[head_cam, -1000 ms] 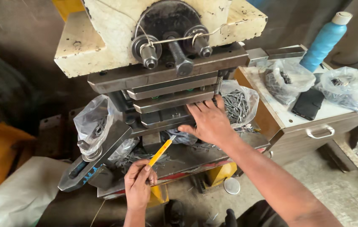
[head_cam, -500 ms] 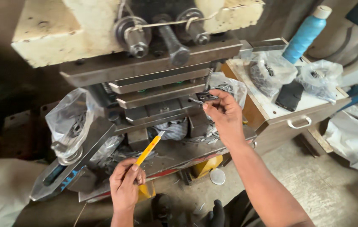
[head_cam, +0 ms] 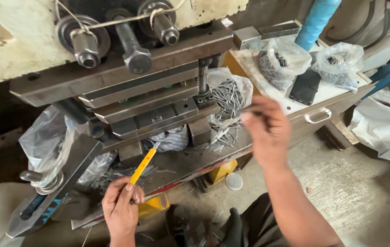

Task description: The person operates a manual press machine, repeatedly placing small metal pieces into the die and using a yellow stick to assist with positioning and retrieval. The person collects the processed pieces into a plastic bag on the machine.

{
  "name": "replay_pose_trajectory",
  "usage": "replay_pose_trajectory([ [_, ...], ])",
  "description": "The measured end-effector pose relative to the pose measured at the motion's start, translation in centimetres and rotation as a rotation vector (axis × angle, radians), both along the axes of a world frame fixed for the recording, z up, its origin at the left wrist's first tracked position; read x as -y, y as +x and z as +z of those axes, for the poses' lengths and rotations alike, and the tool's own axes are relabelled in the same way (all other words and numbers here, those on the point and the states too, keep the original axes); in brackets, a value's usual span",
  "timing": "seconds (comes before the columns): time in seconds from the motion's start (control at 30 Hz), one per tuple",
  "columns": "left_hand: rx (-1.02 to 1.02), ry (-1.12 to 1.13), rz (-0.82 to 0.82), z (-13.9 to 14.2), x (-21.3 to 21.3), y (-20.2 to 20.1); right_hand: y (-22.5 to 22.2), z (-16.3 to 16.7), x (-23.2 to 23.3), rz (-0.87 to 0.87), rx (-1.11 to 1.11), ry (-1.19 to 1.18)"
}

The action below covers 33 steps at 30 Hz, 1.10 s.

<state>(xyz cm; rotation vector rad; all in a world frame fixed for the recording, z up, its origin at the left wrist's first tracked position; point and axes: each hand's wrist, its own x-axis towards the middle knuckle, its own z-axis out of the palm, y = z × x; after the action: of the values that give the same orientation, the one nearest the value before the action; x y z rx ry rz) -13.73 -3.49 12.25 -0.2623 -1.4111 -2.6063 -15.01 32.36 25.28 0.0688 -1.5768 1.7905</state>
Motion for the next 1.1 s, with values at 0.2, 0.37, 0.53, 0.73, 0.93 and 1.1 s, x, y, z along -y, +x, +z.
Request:
replay_pose_trajectory([
  [0.2, -0.037, -0.002, -0.024, -0.3, -0.1, -0.3, -4.4, -0.7, -3.5, -0.416, -0.076, 0.698],
  [0.37, -0.05, -0.038, 0.021, 0.3, -0.3, -0.1, -3.0, -6.1, -3.6, -0.164, 0.025, 0.08],
  [0.53, 0.024, 0.144, 0.019, 3.4, -1.8, 0.1, 0.8, -11.2, -1.8, 0.015, 0.165, 0.243],
  [0.73, 0.02, -0.195, 0.156, 11.3, -4.5, -4.5, -1.1, -11.2, -3.0, 0.042, 0.192, 0.286],
  [0.93, 0.117, -0.187, 0.126, 13.9, -6.9, -8.7, -0.7, -10.5, -3.7, 0.019, 0.213, 0.461],
  [1.1, 0.211, -0.2, 0.18, 13.8, -7.4, -9.7, -0.5, -9.5, -3.7, 0.051, 0.178, 0.504],
])
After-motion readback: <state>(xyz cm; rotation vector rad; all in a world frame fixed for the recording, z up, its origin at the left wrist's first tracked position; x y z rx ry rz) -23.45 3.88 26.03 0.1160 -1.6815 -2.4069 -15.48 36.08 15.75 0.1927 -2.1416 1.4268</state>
